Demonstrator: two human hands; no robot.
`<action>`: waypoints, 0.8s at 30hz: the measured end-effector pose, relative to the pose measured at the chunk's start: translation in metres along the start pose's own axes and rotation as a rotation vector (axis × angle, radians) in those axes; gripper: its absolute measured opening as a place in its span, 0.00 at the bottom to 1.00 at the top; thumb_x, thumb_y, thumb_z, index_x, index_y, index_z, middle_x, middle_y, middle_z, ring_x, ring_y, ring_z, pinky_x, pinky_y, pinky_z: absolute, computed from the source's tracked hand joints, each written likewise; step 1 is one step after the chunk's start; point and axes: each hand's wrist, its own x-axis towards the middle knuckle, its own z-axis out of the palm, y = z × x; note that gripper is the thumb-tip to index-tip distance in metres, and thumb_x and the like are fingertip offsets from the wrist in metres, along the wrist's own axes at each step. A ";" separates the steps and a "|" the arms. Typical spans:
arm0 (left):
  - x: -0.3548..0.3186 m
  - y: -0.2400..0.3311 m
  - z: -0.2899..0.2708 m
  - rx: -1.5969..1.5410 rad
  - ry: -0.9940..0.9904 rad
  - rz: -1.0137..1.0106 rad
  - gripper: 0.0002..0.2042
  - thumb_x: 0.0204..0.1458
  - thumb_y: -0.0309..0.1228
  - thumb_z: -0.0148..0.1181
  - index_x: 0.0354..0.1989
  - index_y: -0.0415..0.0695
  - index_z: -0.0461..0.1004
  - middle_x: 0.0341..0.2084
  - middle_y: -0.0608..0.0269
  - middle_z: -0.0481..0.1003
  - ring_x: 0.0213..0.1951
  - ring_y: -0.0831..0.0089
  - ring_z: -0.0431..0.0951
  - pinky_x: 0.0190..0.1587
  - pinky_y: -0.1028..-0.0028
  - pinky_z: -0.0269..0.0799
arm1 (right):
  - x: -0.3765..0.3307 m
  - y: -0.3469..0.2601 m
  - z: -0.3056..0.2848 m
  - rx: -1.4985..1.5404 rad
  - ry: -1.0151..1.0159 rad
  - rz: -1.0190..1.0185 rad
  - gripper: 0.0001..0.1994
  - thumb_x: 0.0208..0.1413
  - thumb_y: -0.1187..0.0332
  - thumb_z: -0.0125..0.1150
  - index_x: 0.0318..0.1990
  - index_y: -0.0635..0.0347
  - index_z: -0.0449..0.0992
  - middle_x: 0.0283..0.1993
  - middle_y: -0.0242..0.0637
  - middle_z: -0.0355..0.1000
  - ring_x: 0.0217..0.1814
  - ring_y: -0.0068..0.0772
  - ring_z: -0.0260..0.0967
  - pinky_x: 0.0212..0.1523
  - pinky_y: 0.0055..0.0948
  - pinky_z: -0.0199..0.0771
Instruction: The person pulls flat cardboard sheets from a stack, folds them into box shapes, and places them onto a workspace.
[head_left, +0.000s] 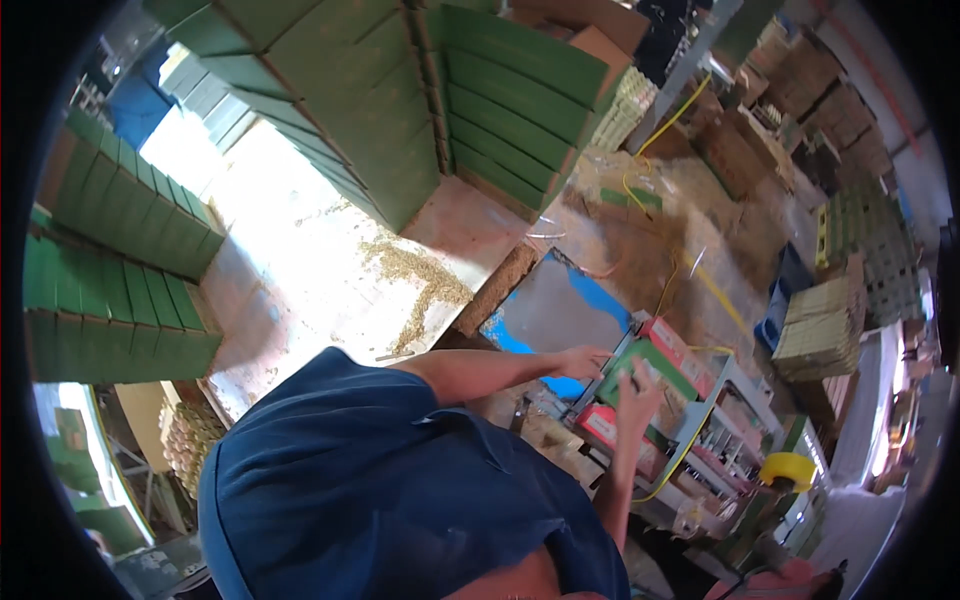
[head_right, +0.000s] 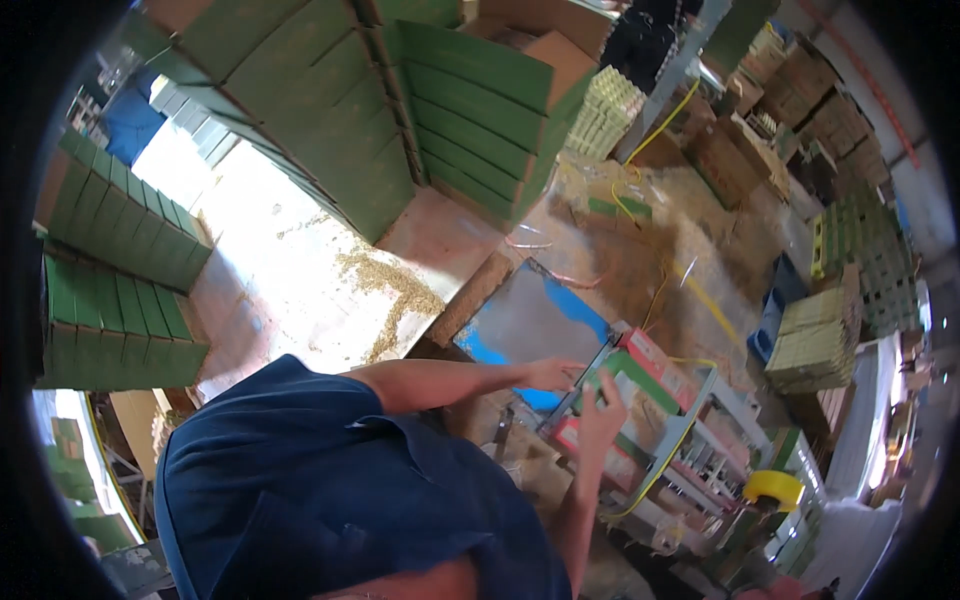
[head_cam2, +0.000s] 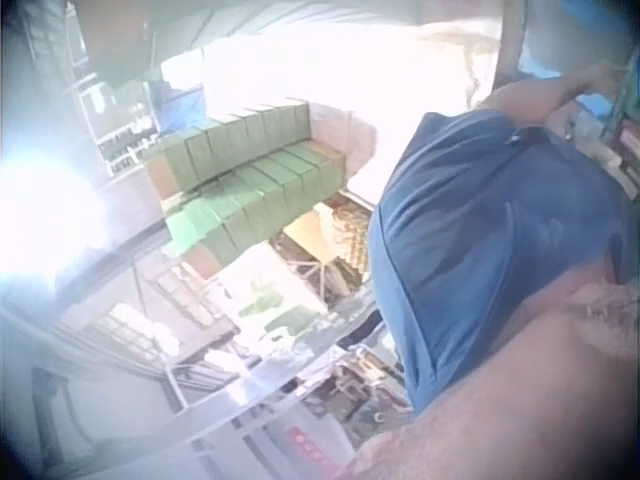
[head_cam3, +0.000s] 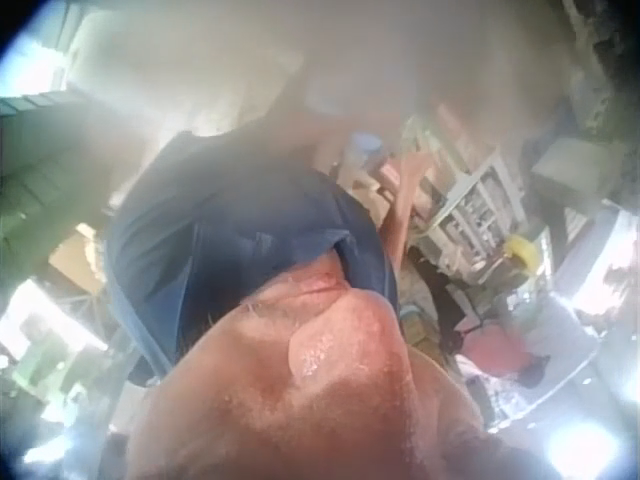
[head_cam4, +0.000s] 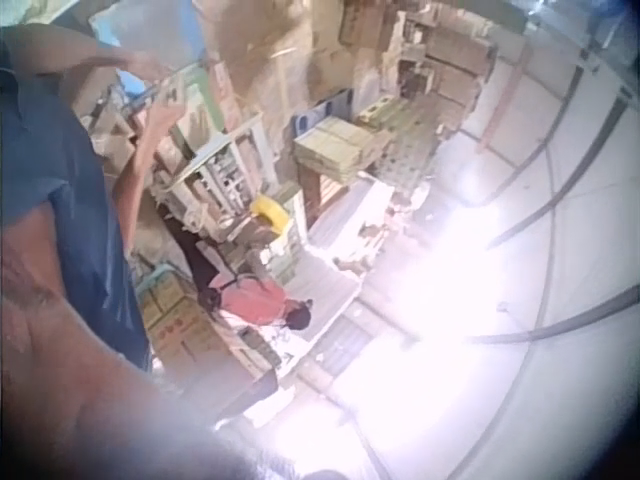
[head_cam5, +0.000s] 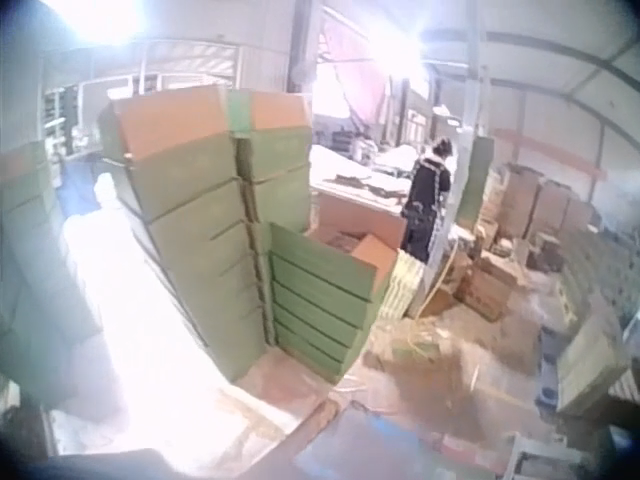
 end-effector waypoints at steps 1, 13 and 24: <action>-0.014 0.009 -0.017 -0.070 0.034 -0.056 0.33 0.51 0.34 0.64 0.68 0.48 0.61 0.41 0.61 0.77 0.40 0.68 0.75 0.42 0.68 0.74 | 0.032 -0.030 -0.002 -0.082 -0.050 -0.016 0.22 0.52 0.74 0.63 0.55 0.69 0.74 0.56 0.51 0.75 0.59 0.38 0.71 0.62 0.32 0.65; -0.130 0.247 -0.167 -0.446 0.466 0.300 0.31 0.63 0.34 0.54 0.72 0.44 0.51 0.62 0.59 0.65 0.57 0.68 0.70 0.55 0.67 0.69 | 0.278 -0.307 0.141 0.207 -0.368 -0.450 0.22 0.50 0.68 0.72 0.53 0.65 0.76 0.50 0.36 0.77 0.48 0.24 0.71 0.50 0.27 0.70; -0.100 0.299 -0.174 -0.477 0.483 0.312 0.36 0.61 0.49 0.53 0.73 0.51 0.46 0.69 0.58 0.57 0.70 0.57 0.54 0.67 0.53 0.55 | 0.294 -0.289 0.041 0.457 -0.018 -0.487 0.17 0.51 0.68 0.72 0.45 0.69 0.79 0.45 0.36 0.79 0.44 0.25 0.72 0.48 0.26 0.70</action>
